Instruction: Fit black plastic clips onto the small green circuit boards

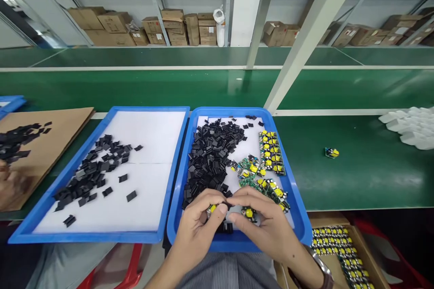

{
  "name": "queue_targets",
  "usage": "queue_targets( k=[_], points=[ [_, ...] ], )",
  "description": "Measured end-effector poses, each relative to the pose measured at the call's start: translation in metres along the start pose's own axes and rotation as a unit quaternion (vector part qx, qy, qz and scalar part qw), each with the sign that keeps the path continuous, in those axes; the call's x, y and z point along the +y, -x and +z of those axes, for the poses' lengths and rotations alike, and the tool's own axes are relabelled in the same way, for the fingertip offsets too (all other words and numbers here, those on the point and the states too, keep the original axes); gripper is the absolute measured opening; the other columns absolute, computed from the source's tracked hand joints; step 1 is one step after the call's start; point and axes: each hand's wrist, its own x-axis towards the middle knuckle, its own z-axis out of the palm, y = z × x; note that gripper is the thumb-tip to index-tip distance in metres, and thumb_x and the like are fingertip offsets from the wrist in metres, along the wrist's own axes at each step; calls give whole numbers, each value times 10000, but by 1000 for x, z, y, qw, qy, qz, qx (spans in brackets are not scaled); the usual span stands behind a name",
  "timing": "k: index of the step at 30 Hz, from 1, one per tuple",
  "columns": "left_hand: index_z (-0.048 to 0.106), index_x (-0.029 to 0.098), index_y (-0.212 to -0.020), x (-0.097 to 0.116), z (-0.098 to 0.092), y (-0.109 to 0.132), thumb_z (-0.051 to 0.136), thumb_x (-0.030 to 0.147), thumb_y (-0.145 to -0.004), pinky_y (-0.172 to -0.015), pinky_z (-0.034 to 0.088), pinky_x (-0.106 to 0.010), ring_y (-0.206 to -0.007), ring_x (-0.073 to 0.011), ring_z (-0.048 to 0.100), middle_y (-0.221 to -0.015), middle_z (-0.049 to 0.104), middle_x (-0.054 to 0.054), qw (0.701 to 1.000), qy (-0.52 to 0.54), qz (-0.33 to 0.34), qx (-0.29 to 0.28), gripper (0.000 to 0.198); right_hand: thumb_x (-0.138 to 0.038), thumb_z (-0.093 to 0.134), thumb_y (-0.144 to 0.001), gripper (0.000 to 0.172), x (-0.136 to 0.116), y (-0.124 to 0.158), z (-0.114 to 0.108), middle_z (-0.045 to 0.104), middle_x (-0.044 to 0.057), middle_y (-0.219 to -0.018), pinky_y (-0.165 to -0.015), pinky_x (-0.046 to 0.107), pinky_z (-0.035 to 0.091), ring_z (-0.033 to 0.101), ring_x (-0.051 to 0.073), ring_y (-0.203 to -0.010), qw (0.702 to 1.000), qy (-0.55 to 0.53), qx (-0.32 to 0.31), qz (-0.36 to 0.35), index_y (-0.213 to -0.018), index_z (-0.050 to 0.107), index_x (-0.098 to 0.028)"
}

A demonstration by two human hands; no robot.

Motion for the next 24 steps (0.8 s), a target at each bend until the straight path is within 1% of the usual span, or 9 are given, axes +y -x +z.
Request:
queue_targets(
  k=[2, 6, 10, 14, 16, 18, 20, 22, 24],
  points=[
    [707, 205, -911, 3, 4, -1, 600, 296, -1042, -736, 473, -256, -848, -154, 601, -938, 628, -36, 999, 34, -15, -14, 192, -173, 764, -938, 283, 1, 6, 0, 716, 19, -989, -792, 316, 583, 696, 177, -900, 998, -44, 19, 32, -1161, 790, -344],
    [709, 195, -905, 8, 9, 2, 574, 287, -1052, -804, 482, -275, -916, -175, 617, -970, 648, -52, 997, 44, -7, -66, 220, -172, 736, -961, 238, -1, 13, -5, 720, 19, -1003, -809, 301, 586, 694, 173, -941, 995, -83, 47, 41, -1092, 809, -356],
    [666, 196, -904, 12, 11, 7, 538, 265, -1061, -806, 474, -278, -894, -172, 602, -946, 635, -47, 996, -8, 22, -90, 214, -149, 717, -961, 308, -8, 18, -12, 739, 57, -1096, -909, 359, 588, 701, 206, -1039, 999, -36, 18, 13, -1210, 771, -324],
    [601, 204, -846, 15, 13, 12, 507, 251, -1066, -757, 469, -272, -823, -161, 581, -885, 616, -29, 992, -51, 36, -106, 244, -168, 733, -946, 165, -12, 23, -9, 744, 48, -955, -804, 332, 598, 704, 193, -895, 1000, -10, 24, 3, -1066, 788, -266],
    [587, 205, -850, 16, 16, 15, 502, 217, -1061, -770, 472, -275, -839, -163, 584, -896, 627, -29, 990, -80, 65, -100, 227, -218, 716, -966, 65, -11, 27, -3, 728, 39, -883, -748, 308, 606, 699, 178, -818, 998, -37, 41, 43, -976, 777, -240],
    [600, 205, -874, 15, 18, 18, 501, 172, -1048, -796, 473, -288, -855, -168, 580, -894, 637, -30, 983, -116, 112, -85, 203, -290, 711, -978, 90, -9, 29, 3, 709, 28, -848, -681, 285, 618, 694, 158, -729, 988, -102, 48, 105, -937, 760, -226],
    [625, 205, -896, 12, 19, 21, 510, 150, -1038, -814, 482, -297, -858, -171, 582, -888, 646, -31, 980, -128, 134, -70, 191, -323, 722, -972, 116, -8, 31, 6, 697, 15, -825, -638, 260, 621, 685, 141, -678, 978, -149, 52, 136, -922, 760, -226],
    [656, 213, -939, 9, 18, 22, 534, 174, -1037, -841, 513, -295, -894, -172, 618, -934, 662, -37, 989, -85, 106, -60, 161, -297, 749, -953, 79, -8, 31, 5, 712, 20, -842, -696, 253, 633, 703, 147, -749, 982, -132, 76, 112, -915, 781, -236],
    [691, 237, -1110, 6, 14, 23, 564, 223, -1037, -924, 550, -309, -1044, -192, 668, -1109, 682, -67, 996, -7, 55, -63, 147, -241, 758, -942, 49, -10, 32, 2, 756, 43, -932, -817, 266, 639, 729, 167, -896, 988, -82, 114, 65, -930, 805, -250]
  ],
)
